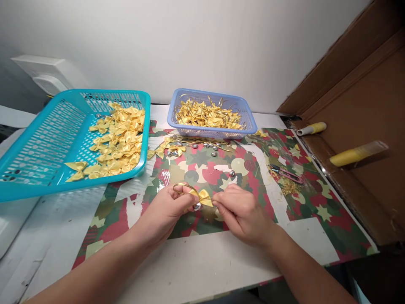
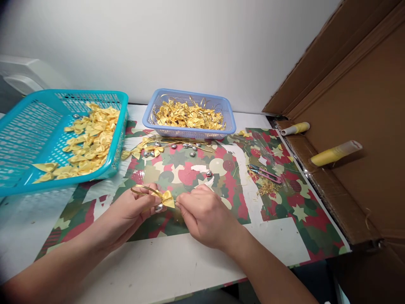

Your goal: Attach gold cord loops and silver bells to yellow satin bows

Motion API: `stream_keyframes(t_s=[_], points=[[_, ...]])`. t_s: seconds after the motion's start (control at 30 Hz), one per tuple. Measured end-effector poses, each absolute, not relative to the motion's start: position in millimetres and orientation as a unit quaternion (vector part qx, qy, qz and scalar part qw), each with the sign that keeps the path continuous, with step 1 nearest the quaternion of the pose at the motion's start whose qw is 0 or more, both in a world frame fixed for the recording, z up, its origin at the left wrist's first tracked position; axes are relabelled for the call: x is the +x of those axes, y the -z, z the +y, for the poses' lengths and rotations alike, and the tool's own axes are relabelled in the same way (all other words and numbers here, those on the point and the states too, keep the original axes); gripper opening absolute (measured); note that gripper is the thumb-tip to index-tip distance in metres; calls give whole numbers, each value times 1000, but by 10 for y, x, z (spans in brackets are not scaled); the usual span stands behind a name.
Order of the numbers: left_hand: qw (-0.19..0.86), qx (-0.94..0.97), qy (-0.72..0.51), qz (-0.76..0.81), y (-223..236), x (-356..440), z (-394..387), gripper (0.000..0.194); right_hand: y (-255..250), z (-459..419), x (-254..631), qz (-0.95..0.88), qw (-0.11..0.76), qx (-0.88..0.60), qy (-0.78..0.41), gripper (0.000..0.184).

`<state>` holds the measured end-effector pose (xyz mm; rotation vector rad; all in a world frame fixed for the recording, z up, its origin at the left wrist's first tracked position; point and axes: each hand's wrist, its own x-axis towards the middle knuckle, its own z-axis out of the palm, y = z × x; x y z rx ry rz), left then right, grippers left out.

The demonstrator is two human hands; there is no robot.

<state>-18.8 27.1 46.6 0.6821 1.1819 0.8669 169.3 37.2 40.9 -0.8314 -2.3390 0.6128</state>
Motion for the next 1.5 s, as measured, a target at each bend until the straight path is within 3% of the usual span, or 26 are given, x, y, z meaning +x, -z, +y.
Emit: stream_keyframes(t_s=[0.5,1.0,1.33,1.5], points=[[653,343,-361,571,-466,-186,272,20,-453,394,1749,-915,202,-312,-158,25],[663,315,-402,547,-479,-204,274,20,-342,363,1555,-769,298,-379,-419,26],[622,307,-456,558,-432,-191,263,25,-337,310,1512,-704,335,-414,-470,20],[599,324,-469,562,-382,-231,256,26,-345,326,1519,-723,338,-410,-441,22]])
